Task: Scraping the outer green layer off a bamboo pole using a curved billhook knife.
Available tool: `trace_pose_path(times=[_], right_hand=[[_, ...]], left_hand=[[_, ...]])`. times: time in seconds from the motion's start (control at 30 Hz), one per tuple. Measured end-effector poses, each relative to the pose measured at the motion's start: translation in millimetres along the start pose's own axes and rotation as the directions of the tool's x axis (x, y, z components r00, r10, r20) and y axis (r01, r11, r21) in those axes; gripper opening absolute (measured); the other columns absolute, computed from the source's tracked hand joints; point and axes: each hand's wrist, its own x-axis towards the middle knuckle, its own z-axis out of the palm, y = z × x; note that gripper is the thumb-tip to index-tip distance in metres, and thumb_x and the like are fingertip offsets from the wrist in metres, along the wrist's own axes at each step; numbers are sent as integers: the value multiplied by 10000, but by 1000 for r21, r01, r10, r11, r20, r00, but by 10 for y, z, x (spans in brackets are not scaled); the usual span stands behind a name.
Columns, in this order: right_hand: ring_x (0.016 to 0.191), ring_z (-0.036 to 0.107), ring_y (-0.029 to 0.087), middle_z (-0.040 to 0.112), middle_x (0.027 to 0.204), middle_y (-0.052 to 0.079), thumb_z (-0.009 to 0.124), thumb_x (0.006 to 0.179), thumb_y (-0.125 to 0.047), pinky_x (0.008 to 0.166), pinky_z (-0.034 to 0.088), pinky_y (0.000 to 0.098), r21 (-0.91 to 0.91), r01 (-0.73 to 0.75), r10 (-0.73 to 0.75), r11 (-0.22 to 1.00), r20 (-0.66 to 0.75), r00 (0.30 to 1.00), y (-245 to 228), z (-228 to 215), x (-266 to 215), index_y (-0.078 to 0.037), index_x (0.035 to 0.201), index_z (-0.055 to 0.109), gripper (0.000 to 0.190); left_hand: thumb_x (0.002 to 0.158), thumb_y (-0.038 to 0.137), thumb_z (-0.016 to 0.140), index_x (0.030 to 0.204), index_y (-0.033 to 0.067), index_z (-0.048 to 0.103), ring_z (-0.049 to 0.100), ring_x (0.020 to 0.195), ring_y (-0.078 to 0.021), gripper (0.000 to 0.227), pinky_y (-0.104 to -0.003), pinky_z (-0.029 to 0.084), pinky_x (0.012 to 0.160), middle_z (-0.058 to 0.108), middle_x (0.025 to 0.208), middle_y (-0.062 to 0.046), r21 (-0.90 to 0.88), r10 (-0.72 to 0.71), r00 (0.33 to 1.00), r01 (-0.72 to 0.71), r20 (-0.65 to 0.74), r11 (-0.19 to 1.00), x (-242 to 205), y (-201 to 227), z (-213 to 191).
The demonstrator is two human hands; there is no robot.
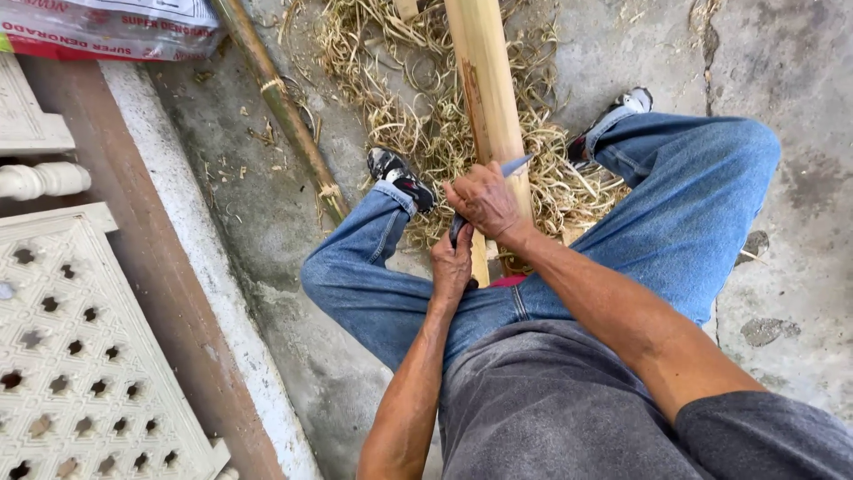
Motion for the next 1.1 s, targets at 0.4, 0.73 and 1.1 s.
trace_pose_path(times=[0.4, 0.73, 1.1], right_hand=[[764, 532, 231, 582, 731, 23, 655, 973, -220, 768, 386, 414, -34, 82, -83, 996, -9, 997, -51, 25, -41, -132, 905, 691, 117], [747, 541, 249, 615, 679, 47, 706, 951, -249, 757, 396, 432, 74, -16, 19, 997, -37, 999, -287, -43, -120, -104, 725, 635, 277], [721, 507, 242, 579, 628, 65, 719, 939, -230, 764, 390, 413, 177, -124, 152, 976, -153, 976, 22, -114, 154, -91, 599, 550, 404]], left_hand=[[996, 430, 652, 799, 14, 623, 540, 494, -77, 461, -283, 474, 427, 565, 610, 8, -188, -113, 992, 120, 46, 975, -83, 235, -87], [1076, 346, 628, 791, -8, 609, 478, 540, -149, 455, -354, 423, 508, 546, 593, -64, -4, 73, 997, -73, -22, 997, -296, 122, -210], [1041, 370, 614, 861, -21, 666, 575, 482, -200, 434, -400, 453, 478, 584, 575, -134, 134, 92, 996, -91, -4, 987, 74, 391, 33]])
